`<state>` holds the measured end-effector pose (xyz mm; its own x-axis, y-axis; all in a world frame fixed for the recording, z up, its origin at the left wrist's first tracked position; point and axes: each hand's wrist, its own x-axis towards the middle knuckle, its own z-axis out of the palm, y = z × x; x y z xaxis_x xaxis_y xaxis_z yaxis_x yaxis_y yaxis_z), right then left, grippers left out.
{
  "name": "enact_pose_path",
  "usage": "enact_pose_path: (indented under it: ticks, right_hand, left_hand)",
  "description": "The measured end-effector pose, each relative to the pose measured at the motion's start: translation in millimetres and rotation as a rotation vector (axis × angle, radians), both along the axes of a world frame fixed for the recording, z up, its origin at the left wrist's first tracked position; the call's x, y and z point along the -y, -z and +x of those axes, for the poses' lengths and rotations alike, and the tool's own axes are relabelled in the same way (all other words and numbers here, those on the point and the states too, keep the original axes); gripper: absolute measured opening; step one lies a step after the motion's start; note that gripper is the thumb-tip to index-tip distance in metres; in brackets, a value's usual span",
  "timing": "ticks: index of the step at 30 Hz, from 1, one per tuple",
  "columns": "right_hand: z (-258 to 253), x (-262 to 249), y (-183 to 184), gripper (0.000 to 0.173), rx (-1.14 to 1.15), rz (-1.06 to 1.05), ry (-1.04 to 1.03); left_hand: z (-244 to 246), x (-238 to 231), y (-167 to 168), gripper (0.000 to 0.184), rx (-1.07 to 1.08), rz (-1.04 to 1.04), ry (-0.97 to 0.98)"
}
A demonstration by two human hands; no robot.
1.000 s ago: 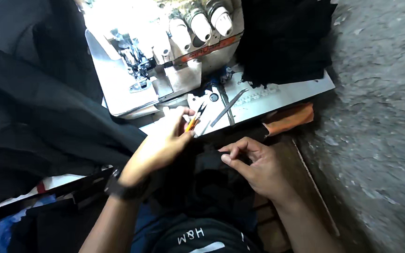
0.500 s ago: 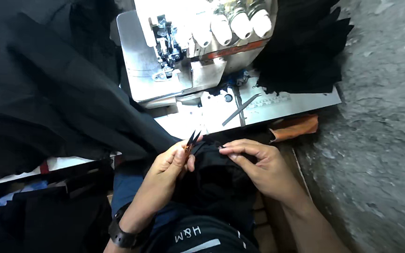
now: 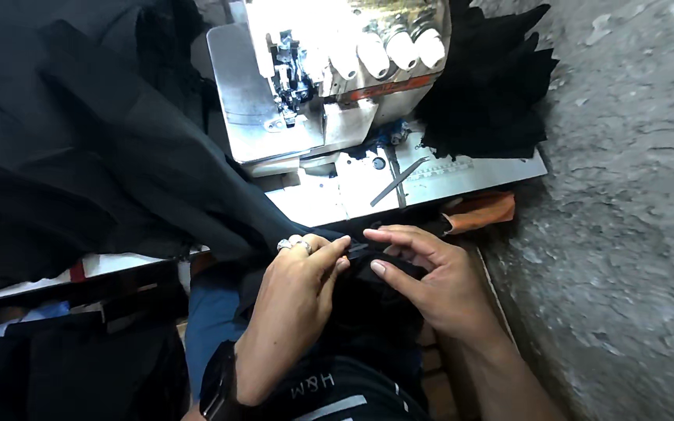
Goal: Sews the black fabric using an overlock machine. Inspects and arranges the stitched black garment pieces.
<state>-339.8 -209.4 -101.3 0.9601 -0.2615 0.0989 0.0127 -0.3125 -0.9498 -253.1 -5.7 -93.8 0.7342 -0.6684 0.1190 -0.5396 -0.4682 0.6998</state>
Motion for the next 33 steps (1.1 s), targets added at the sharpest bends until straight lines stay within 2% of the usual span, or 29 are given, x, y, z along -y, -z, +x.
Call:
enact_pose_path:
  ticks: [12,16,19,21,23,24,27,31,33]
  right_hand:
    - [0,-5,-1,0.033,0.027,0.0,-0.037]
    - [3,0,1,0.035,0.037,0.008,-0.045]
    - [35,7,1,0.038,0.006,0.018,-0.11]
    - [71,10,8,0.05,-0.118,0.074,-0.195]
    - [92,11,24,0.057,-0.223,0.032,-0.23]
    - [88,11,27,0.052,-0.26,-0.008,-0.22]
    - [43,25,33,0.041,-0.368,-0.001,-0.201]
    - [-21,59,58,0.029,-0.519,-0.055,-0.045]
    - [-41,68,59,0.025,-0.522,0.016,-0.025]
  left_hand:
    - [-2,3,0,0.028,-0.023,-0.024,0.021]
    - [9,-19,1,0.03,-0.08,-0.043,-0.043]
    - [28,-46,-11,0.036,-0.076,-0.059,-0.177]
    - [36,-46,-16,0.035,-0.036,-0.093,-0.255]
    - [38,-33,-16,0.035,-0.001,-0.086,-0.275]
    - [39,-22,-15,0.033,0.009,-0.072,-0.255]
    - [33,14,5,0.029,0.023,-0.03,-0.18]
    - [40,73,44,0.026,0.012,0.137,-0.088]
    - [52,107,59,0.025,0.134,0.203,-0.072]
